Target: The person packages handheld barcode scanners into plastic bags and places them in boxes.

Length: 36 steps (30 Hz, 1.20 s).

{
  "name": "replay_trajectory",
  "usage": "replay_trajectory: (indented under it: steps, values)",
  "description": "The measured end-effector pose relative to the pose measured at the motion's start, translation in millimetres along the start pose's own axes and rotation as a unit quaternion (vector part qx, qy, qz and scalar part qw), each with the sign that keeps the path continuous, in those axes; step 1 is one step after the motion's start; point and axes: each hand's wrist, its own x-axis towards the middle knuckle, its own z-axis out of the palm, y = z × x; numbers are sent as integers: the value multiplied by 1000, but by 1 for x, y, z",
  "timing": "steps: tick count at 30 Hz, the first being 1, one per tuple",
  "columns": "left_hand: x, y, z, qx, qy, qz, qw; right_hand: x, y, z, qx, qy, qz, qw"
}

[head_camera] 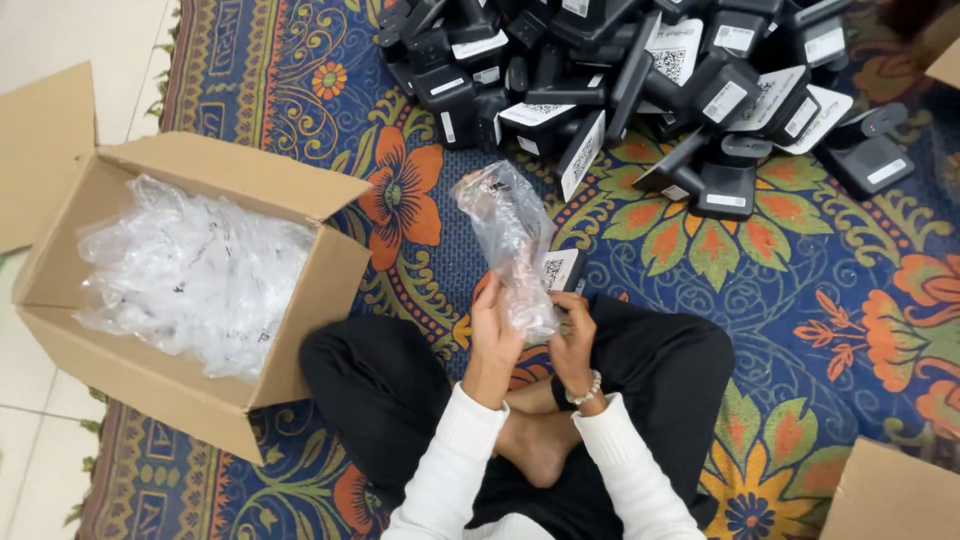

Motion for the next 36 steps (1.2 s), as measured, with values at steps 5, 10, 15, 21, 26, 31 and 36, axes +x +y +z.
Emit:
replay_trajectory:
  steps: [5, 10, 15, 21, 26, 31, 36]
  values:
    - [-1, 85, -44, 91, 78, 162, 980, 20, 4, -34, 156, 75, 98, 980]
    - [-25, 77, -46, 247, 128, 358, 891, 36, -16, -62, 211, 28, 152, 965]
    - [-71, 17, 104, 614, 62, 475, 628, 44, -26, -74, 255, 4, 213, 943]
    - [-78, 7, 127, 834, -157, 310, 428, 52, -34, -78, 236, 14, 251, 938]
    - [-83, 14, 118, 816, -146, 257, 497, 51, -25, -80, 270, 19, 256, 928]
    - [-86, 8, 137, 847, -166, 263, 431, 57, -36, -81, 321, 16, 301, 898]
    - [-80, 13, 129, 849, -170, 297, 401, 63, -46, -77, 370, 17, 324, 871]
